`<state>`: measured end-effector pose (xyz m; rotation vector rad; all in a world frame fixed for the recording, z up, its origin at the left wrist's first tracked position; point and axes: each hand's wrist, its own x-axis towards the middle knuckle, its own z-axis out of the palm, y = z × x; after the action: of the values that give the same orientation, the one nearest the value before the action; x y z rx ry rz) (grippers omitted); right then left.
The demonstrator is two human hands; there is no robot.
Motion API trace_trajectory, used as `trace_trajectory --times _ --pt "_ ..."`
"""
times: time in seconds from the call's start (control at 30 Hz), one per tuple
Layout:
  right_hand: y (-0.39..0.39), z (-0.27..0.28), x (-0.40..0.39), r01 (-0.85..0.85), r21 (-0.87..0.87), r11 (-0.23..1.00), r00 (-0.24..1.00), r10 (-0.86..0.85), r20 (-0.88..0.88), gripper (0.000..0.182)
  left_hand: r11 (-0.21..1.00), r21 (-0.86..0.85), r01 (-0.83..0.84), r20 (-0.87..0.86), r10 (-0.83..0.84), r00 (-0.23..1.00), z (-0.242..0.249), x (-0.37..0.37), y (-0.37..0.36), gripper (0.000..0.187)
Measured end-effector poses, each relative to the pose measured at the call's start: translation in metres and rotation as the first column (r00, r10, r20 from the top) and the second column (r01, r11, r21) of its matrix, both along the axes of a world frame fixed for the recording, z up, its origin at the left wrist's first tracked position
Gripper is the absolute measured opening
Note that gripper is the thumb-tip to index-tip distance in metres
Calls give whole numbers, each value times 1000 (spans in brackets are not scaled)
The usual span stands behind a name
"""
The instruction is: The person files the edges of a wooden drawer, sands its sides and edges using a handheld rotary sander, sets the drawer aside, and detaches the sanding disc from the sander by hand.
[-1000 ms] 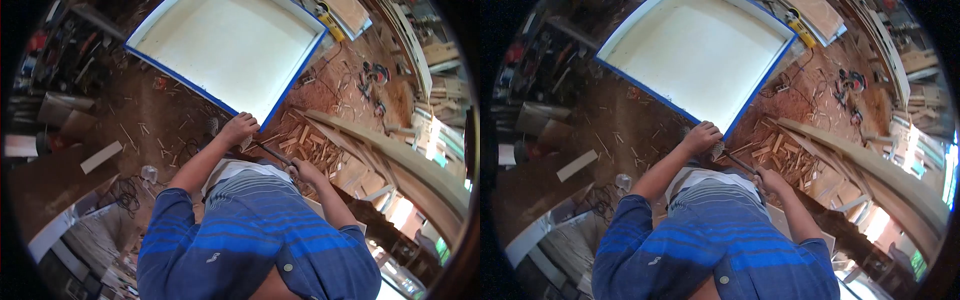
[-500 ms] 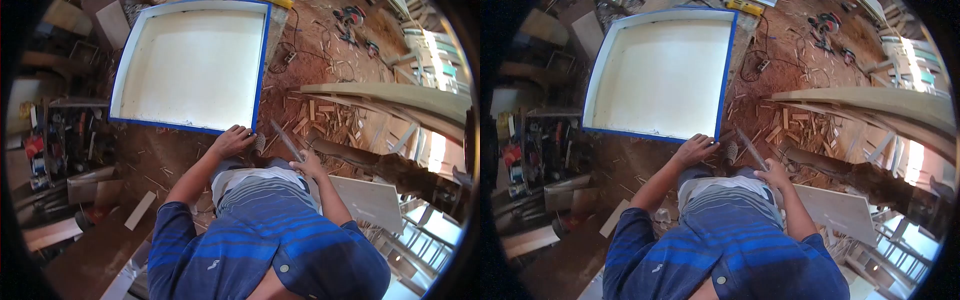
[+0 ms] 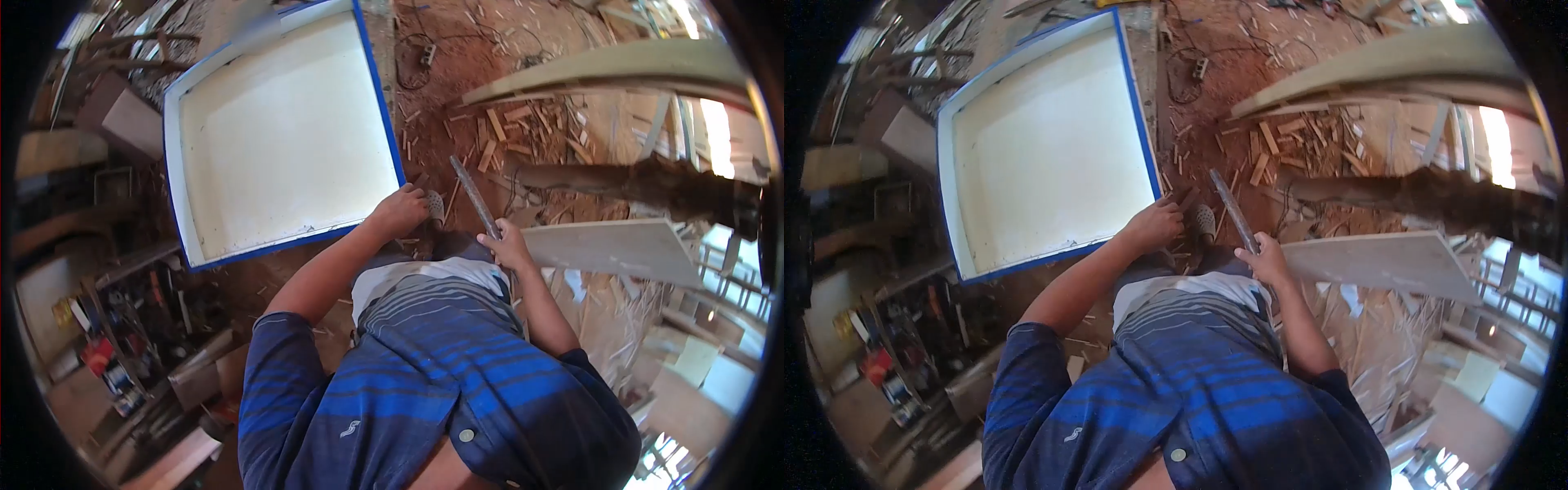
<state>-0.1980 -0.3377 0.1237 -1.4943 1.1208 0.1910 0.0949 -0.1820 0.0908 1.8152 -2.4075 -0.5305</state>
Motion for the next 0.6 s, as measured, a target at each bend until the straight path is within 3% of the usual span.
trace_trajectory --times 0.17,0.27,0.3,0.4,0.53,0.57,0.6 --pt "33 -7 -12 132 -28 991 991 -132 -14 34 999 38 31 -106 -27 994 2 15 -13 18" --pt "52 -1 -16 209 -27 977 977 -210 -36 35 966 256 29 -256 39 966 1 24 -31 21" --pt "60 -3 -18 245 -18 969 969 -245 -34 35 973 229 -24 -352 106 930 2 24 -36 22" --pt "84 -14 -31 326 -6 945 945 -326 -25 34 805 583 -112 -517 474 713 7 27 -59 20" --pt "112 -19 -38 414 16 910 910 -413 -36 33 824 494 -279 -625 559 544 12 35 -72 14" --pt "117 -19 -38 435 24 900 900 -434 -45 33 875 417 -245 -565 461 684 15 39 -69 15" --pt "123 -22 -40 450 29 893 893 -448 -41 33 890 413 -194 -524 406 749 15 40 -64 15"
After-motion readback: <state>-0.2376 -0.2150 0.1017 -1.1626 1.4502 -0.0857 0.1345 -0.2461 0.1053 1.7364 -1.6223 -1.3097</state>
